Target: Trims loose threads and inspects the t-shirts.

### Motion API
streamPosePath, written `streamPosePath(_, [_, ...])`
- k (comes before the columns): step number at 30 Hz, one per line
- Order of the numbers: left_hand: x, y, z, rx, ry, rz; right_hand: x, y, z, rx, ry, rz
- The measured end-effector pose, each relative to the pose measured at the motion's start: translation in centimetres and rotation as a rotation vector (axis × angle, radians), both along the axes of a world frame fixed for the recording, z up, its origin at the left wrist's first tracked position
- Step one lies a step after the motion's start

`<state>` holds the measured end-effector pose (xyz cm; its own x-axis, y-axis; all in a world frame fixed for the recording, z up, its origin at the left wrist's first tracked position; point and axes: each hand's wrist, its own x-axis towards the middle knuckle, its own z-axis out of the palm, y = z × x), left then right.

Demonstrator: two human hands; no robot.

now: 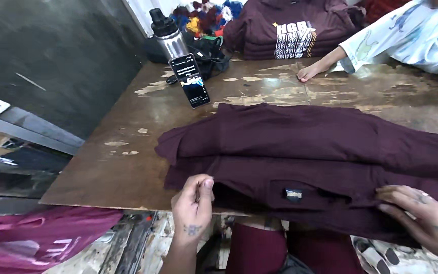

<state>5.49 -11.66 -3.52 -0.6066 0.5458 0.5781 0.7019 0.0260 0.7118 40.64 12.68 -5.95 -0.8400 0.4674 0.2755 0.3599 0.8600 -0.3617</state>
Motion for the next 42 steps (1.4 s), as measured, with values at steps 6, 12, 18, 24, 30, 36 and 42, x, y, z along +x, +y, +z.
streamPosePath(6, [-6.9,9.5,0.8,-0.372,0.316,0.187,-6.7,9.9,4.3,0.284,0.044,-0.257])
streamPosePath(12, [-12.8,13.7,-1.6,-0.555,0.167,0.308,-13.6,15.0,-0.3,0.082,-0.194,-0.272])
streamPosePath(18, [-7.5,16.4,0.1,-0.663,0.457,0.0,-13.3,16.0,0.0,-0.089,-0.226,-0.288])
streamPosePath(24, [-8.4,19.2,-0.2,-1.012,0.318,-0.027,-13.1,16.8,0.2,-0.135,-0.207,-0.28])
streamPosePath(30, [-9.1,19.6,-0.5,-0.991,0.295,0.004,-14.0,17.1,0.5,-0.242,-0.302,-0.345])
streamPosePath(36, [-5.7,12.3,4.4,-0.813,0.416,-0.213,-8.7,9.2,6.9,-0.36,-0.227,-0.179])
streamPosePath(42, [-2.6,-4.9,3.8,-0.7,0.072,-0.023,3.3,-0.6,8.8,-0.406,-0.137,0.044])
